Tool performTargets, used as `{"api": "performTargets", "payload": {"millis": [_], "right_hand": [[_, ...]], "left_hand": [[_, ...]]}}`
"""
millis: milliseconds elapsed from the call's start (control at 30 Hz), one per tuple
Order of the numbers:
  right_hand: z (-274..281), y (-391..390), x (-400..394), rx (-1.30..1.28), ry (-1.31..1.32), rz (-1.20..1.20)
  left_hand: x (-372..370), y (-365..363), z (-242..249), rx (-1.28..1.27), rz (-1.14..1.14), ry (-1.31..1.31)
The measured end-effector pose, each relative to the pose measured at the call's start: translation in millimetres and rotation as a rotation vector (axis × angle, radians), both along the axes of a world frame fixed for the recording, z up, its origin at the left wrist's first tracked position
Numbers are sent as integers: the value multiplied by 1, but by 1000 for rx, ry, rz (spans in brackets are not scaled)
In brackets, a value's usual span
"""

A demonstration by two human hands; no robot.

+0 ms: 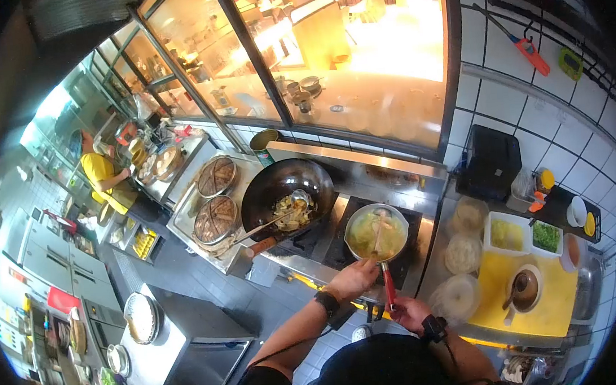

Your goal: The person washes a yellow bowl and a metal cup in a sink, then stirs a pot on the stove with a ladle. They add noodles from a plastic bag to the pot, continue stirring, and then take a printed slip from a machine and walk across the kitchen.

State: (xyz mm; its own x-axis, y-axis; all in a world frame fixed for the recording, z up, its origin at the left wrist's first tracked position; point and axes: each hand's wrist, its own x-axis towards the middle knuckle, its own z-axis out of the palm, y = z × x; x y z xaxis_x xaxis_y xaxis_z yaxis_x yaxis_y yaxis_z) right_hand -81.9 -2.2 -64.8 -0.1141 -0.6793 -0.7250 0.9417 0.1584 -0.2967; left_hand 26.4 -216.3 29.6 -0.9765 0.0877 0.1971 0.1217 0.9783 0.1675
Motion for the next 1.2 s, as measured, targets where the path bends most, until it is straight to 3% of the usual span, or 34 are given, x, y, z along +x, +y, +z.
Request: {"api": "performTargets", "payload": {"millis": [33, 67, 167, 333, 433, 533, 633, 700, 833, 900, 1000, 1067, 1200], "right_hand": [[-8, 1, 1, -28, -22, -14], [-14, 1, 0, -57, -44, -35], [-21, 3, -2, -80, -75, -24], [-29, 3, -1, -100, -5, 2], [-18, 2, -1, -77, -32, -9], [-14, 0, 0, -50, -49, -7], [-16, 2, -4, -88, -29, 5], [-22, 4, -2, -136, -18, 17], [-25, 1, -1, -73, -16, 8], [-28, 1, -2, -72, -4, 13], [-35, 2, -1, -90, -35, 14], [-24, 3, -3, -86, -85, 10], [-16, 1, -3, -48, -103, -16]], "left_hand": [[0, -2, -5, -25, 10, -74], [4, 1, -20, 36, 34, 32], [17, 19, 10, 139, 94, -144], [21, 27, 56, 208, 67, -60], [4, 24, 43, 228, 54, 78], [-6, 13, -10, 220, 11, 40], [1, 19, 6, 211, -20, 58], [15, 18, 37, 150, -59, -191], [47, 21, 95, 197, -56, -163], [49, 20, 89, 230, -58, -103], [36, 15, 47, 273, -26, -251], [24, 14, 30, 213, 1, -43], [16, 17, 21, 152, 39, 60]]}}
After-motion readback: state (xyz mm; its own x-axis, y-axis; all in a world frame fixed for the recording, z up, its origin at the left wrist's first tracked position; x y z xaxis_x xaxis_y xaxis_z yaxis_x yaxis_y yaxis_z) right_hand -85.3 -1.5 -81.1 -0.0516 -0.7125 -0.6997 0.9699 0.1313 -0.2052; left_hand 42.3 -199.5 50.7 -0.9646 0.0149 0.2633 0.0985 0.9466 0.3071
